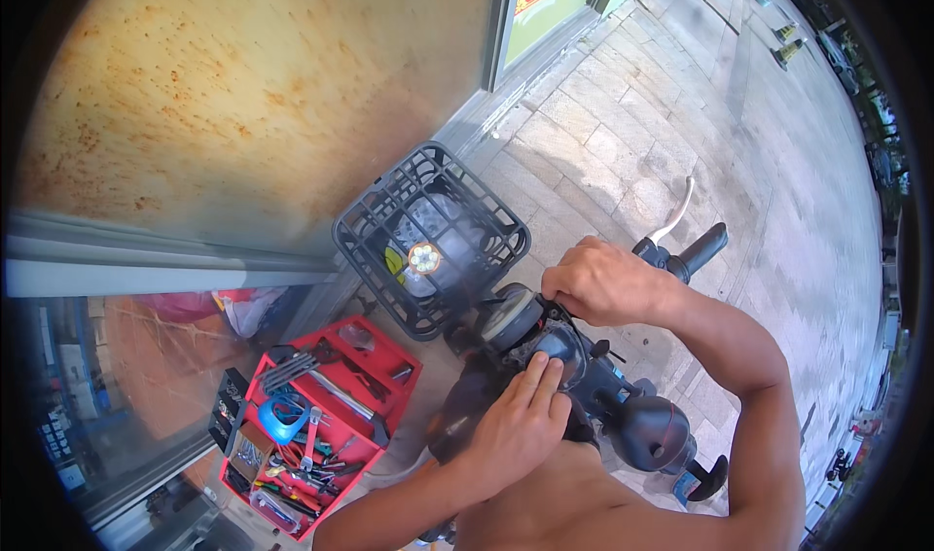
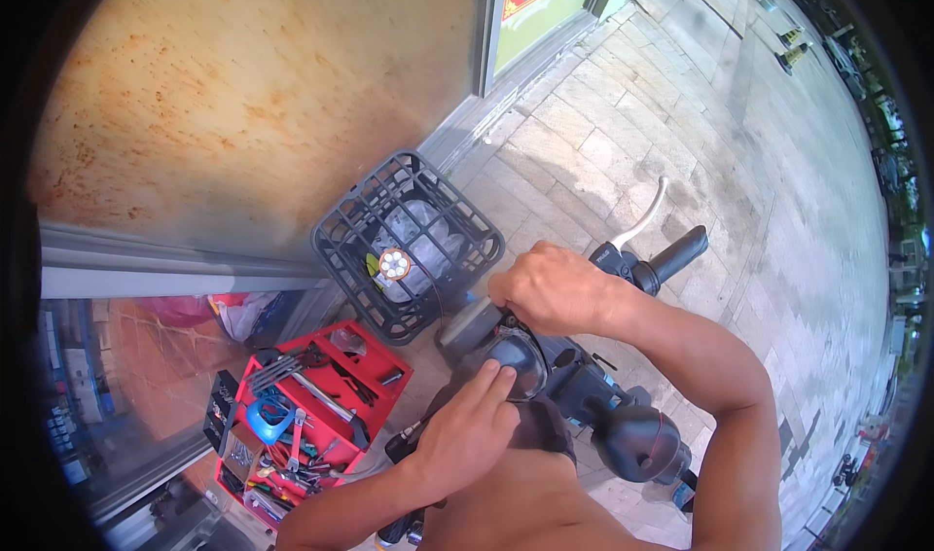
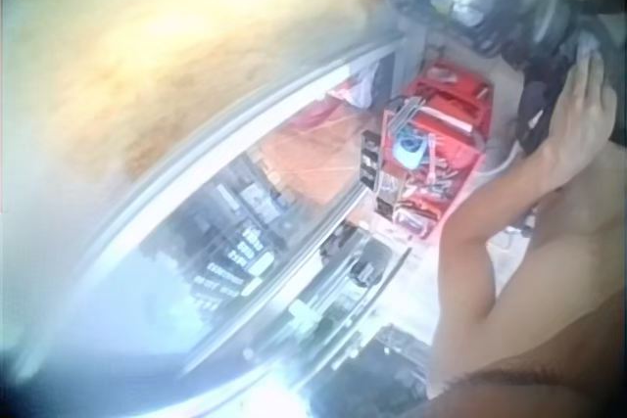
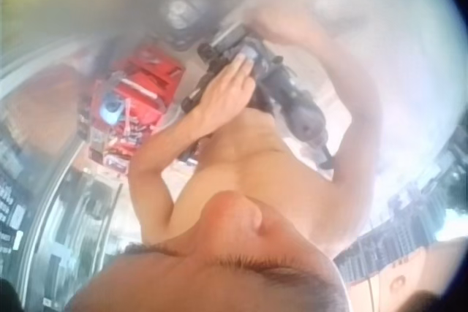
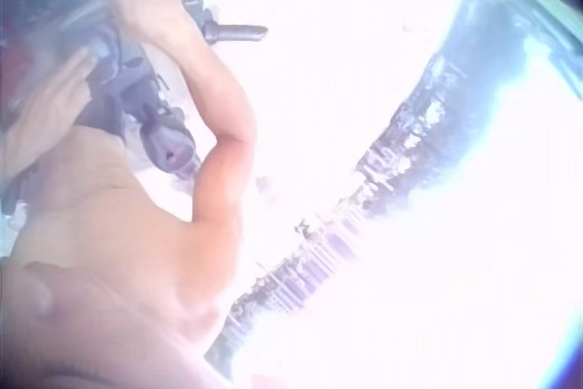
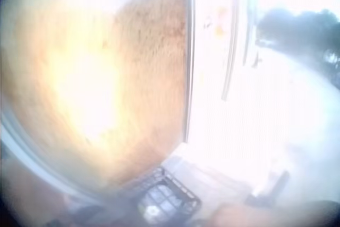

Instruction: The person removes a black plastic cover from the scooter's handlebar area, then installs a blue plastic cover over the same area. The person uses hands to manipulate the covers and aligns them with the handlebar stem.

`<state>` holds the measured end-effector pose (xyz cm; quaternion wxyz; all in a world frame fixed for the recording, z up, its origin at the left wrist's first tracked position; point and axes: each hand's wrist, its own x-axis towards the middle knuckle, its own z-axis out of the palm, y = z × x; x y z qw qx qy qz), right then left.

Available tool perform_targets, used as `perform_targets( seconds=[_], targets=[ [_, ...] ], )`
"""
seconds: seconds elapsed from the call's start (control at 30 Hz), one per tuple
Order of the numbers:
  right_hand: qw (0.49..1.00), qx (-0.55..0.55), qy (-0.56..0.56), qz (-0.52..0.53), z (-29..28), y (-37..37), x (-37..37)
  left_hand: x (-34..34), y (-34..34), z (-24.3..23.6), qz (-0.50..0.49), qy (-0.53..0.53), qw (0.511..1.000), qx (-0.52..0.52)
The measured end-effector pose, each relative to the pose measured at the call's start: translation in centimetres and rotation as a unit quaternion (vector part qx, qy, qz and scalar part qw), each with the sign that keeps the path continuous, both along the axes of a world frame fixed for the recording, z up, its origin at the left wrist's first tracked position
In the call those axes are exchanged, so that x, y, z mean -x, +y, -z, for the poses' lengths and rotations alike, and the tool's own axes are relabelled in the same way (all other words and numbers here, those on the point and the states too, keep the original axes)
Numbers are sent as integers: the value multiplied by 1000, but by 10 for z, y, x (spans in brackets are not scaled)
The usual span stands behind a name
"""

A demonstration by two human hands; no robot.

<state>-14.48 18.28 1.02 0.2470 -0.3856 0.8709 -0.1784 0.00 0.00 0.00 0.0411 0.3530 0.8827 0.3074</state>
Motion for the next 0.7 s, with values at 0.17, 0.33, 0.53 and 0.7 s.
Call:
perform_targets(
  seconds=[0.17,0.33,0.53,0.7],
  targets=[
    [999,-16,39,-18,-4,-4,-3,5,-4,-2,1,-7,1000,-9],
    [986,73,-81,124,-24,12,-57,5,-6,0,4,-19,1000,4],
    [949,127,-149,246,-13,23,-92,4,-6,2,-15,-75,996,-54],
    [949,170,-135,230,-3,28,-95,5,-5,1,-19,-86,994,-63]
  ],
)
